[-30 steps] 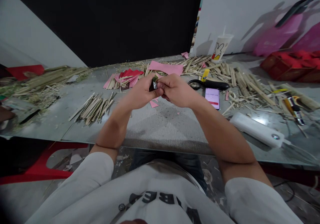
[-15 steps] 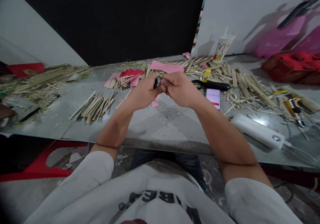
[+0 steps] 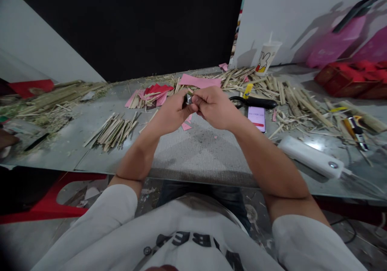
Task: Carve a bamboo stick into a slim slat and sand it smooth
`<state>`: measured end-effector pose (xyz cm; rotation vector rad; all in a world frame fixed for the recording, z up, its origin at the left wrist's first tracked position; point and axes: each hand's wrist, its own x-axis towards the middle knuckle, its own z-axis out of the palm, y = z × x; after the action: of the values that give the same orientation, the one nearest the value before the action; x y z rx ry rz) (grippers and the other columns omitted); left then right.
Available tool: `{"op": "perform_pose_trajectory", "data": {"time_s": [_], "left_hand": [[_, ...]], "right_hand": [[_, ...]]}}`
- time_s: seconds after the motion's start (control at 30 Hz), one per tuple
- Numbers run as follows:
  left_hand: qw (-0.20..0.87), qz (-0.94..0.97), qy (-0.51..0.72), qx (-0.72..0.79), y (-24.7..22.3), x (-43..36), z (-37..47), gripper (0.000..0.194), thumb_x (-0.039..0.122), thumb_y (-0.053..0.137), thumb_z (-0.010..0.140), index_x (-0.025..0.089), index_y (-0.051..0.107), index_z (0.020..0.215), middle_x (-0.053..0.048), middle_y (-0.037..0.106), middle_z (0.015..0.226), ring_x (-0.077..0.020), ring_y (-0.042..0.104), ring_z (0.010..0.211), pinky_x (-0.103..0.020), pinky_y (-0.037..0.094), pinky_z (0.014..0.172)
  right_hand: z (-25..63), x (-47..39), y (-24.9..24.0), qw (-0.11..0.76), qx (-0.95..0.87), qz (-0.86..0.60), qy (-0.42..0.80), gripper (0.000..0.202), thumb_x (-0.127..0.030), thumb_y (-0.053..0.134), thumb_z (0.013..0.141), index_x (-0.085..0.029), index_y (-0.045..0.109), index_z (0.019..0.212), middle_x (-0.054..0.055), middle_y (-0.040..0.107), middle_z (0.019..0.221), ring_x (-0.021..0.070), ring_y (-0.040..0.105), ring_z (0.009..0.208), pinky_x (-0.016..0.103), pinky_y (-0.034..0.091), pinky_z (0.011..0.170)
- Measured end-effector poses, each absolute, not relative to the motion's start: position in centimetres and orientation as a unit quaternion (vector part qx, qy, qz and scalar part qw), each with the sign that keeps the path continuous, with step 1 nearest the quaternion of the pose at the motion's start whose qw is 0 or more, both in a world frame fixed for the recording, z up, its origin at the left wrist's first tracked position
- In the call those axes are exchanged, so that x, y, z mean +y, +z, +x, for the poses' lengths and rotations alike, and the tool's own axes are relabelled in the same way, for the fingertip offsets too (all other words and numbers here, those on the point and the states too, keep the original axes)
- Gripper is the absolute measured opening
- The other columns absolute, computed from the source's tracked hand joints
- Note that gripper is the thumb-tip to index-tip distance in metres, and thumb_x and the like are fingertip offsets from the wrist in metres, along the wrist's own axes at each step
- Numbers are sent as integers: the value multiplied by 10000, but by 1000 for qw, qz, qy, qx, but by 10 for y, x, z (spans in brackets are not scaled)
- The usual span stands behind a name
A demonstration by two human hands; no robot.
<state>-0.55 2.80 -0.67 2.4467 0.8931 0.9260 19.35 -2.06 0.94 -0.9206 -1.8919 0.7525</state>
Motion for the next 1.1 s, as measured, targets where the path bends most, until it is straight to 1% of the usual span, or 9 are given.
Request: {"op": "perform_pose_trajectory", "data": {"time_s": [0.17, 0.27, 0.33, 0.43, 0.57, 0.73, 0.9, 1.03, 1.1], "left_hand": [[184, 862, 343, 324, -6, 31, -7, 654, 910, 587, 995, 276, 441, 928, -31, 657, 850, -216, 575, 770, -394, 366, 701], [209, 862, 334, 318, 0, 27, -7, 619, 843, 685, 992, 275, 444, 953, -36, 669, 911, -222, 604, 830, -401, 409, 725], [213, 861, 332, 321, 4, 22, -7, 591, 781, 737, 996, 273, 437, 956, -37, 676, 937, -226, 616, 853, -405, 422, 732], [202, 859, 325, 339, 5, 17, -7, 541, 697, 755, 1019, 273, 424, 959, -28, 660, 906, -225, 603, 825, -409, 406, 725], [189, 857, 332, 345, 3, 14, -5, 536, 669, 768, 1016, 278, 406, 964, -14, 612, 848, -227, 588, 789, -415, 386, 714], [183, 856, 363, 319, 1, 14, -3, 512, 677, 761, 1013, 286, 430, 1026, -8, 591, 876, -222, 603, 795, -420, 406, 717], [196, 857, 365, 305, 3, 13, -1, 489, 687, 739, 1023, 290, 462, 1089, -15, 598, 924, -216, 597, 803, -421, 438, 731], [196, 854, 372, 307, 2, 15, 0, 515, 732, 725, 1018, 288, 467, 1050, -5, 567, 868, -219, 581, 794, -420, 425, 715], [196, 852, 381, 302, 2, 15, 1, 535, 751, 713, 1018, 287, 448, 1027, -3, 557, 863, -215, 568, 785, -416, 410, 704]], "right_hand": [[189, -20, 5, 463, -739, -390, 295, 573, -436, 676, 1157, -243, 465, 661, 9, 479, 564, 146, 396, 532, 334, 287, 501], [189, -19, 4, 439, -747, -369, 336, 592, -518, 677, 1146, -251, 457, 666, 13, 475, 558, 153, 389, 525, 344, 298, 499], [190, -18, 3, 430, -745, -355, 365, 569, -489, 697, 1132, -256, 452, 674, 5, 464, 555, 149, 378, 510, 346, 300, 490], [189, -18, 3, 432, -733, -341, 399, 502, -347, 707, 1094, -260, 446, 674, -12, 438, 544, 137, 351, 485, 338, 290, 465], [188, -19, 4, 433, -730, -335, 409, 428, -202, 684, 1010, -264, 432, 669, -29, 413, 531, 129, 347, 470, 316, 282, 443], [190, -23, 4, 456, -719, -353, 387, 369, -170, 695, 930, -263, 451, 669, -37, 449, 534, 125, 394, 467, 287, 317, 430], [194, -23, 4, 452, -721, -364, 379, 391, -205, 684, 991, -255, 465, 670, -31, 499, 532, 123, 457, 467, 267, 371, 441], [195, -25, 8, 450, -740, -366, 340, 369, -116, 569, 988, -241, 496, 649, -25, 542, 517, 105, 478, 458, 250, 374, 454], [196, -26, 10, 444, -750, -366, 326, 375, -73, 548, 972, -236, 500, 638, -20, 555, 517, 102, 488, 463, 247, 378, 463]]}}
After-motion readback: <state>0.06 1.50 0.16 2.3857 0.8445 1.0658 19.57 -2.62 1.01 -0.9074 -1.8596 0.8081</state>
